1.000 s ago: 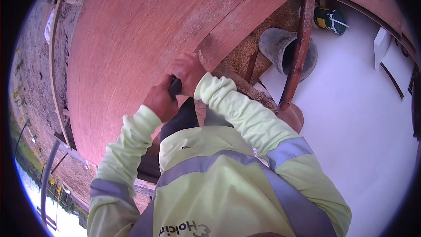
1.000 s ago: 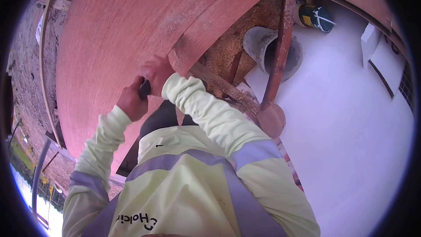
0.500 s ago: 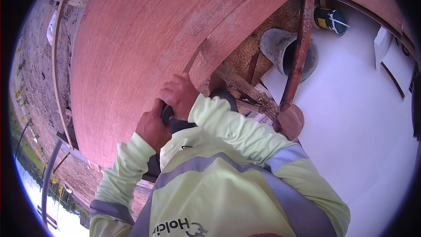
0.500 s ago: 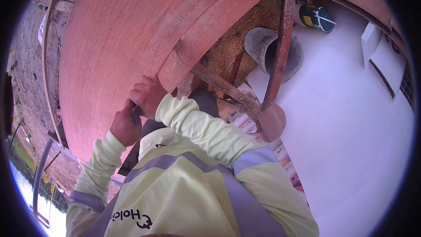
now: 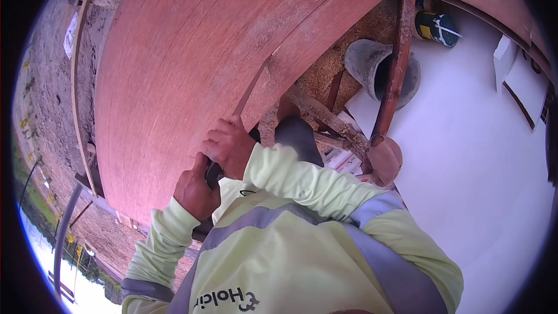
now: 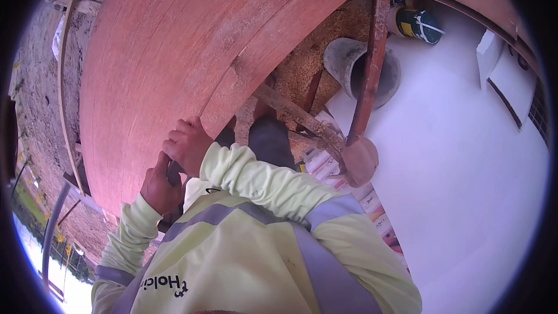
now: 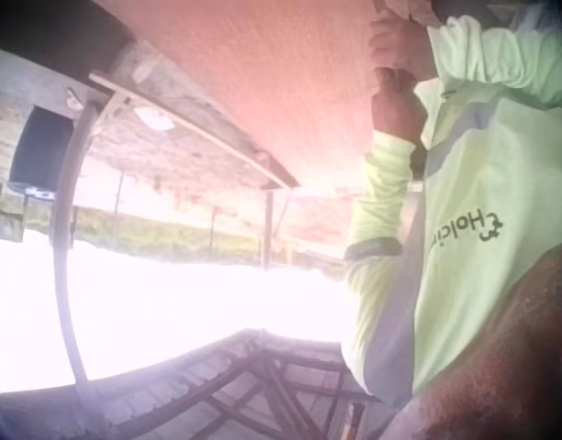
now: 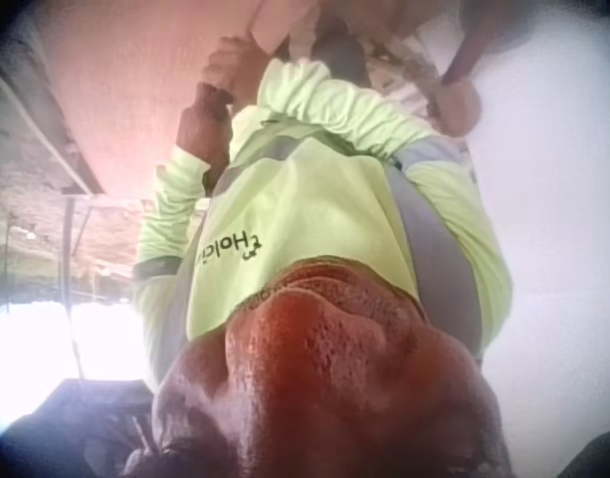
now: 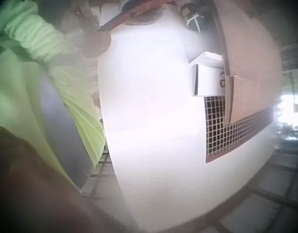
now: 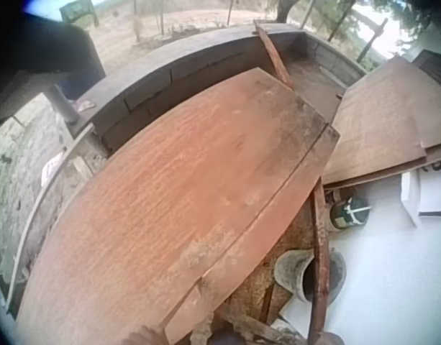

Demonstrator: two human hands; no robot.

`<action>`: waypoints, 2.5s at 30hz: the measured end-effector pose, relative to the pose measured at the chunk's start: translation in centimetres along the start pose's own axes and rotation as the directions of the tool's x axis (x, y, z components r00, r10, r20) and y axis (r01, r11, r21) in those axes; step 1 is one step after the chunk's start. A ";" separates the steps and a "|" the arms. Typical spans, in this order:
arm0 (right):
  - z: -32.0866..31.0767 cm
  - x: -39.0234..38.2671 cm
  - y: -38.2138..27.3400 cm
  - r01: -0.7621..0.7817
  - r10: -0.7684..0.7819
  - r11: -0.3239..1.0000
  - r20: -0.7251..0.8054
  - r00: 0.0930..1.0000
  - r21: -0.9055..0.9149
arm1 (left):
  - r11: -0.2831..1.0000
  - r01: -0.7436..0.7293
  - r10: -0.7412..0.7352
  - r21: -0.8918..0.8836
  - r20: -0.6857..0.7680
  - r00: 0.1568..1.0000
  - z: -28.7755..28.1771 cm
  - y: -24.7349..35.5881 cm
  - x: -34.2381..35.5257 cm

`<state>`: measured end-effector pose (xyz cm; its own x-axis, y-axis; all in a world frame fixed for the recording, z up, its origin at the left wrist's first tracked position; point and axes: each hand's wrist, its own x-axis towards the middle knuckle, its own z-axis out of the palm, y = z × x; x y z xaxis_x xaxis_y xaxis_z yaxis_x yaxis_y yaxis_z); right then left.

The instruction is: The person uses a hand saw to cut a curved line into a piece of plywood. They hold the wood steady with one hand while sawing with the other, periodically stopping to rotate or reposition the board.

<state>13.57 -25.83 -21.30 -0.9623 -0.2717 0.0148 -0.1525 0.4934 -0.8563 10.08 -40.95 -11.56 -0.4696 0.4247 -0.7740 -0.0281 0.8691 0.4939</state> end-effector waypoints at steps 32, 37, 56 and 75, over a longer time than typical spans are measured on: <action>0.1 -0.4 0.8 -0.001 0.001 1.000 -0.003 1.000 -0.011 | 0.998 0.063 -0.063 -0.020 -0.006 0.998 0.3 0.8 -0.3; -4.3 4.1 16.9 -0.085 0.086 0.995 0.013 0.996 -0.060 | 0.999 -0.020 0.023 0.024 -0.120 0.992 3.0 2.8 18.9; -3.6 3.0 16.5 -0.044 0.045 0.999 0.023 0.999 -0.029 | 0.998 -0.057 0.054 -0.015 -0.157 0.986 3.0 3.3 18.2; -0.9 2.6 8.4 -0.068 0.068 0.998 0.020 0.997 -0.002 | 0.999 0.027 -0.028 -0.029 -0.054 0.998 0.8 1.0 8.6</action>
<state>9.62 -21.66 -27.97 -0.9658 -0.2537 -0.0535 -0.0873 0.5125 -0.8542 6.70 -36.26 -18.03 -0.5158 0.3856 -0.7650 -0.0659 0.8725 0.4842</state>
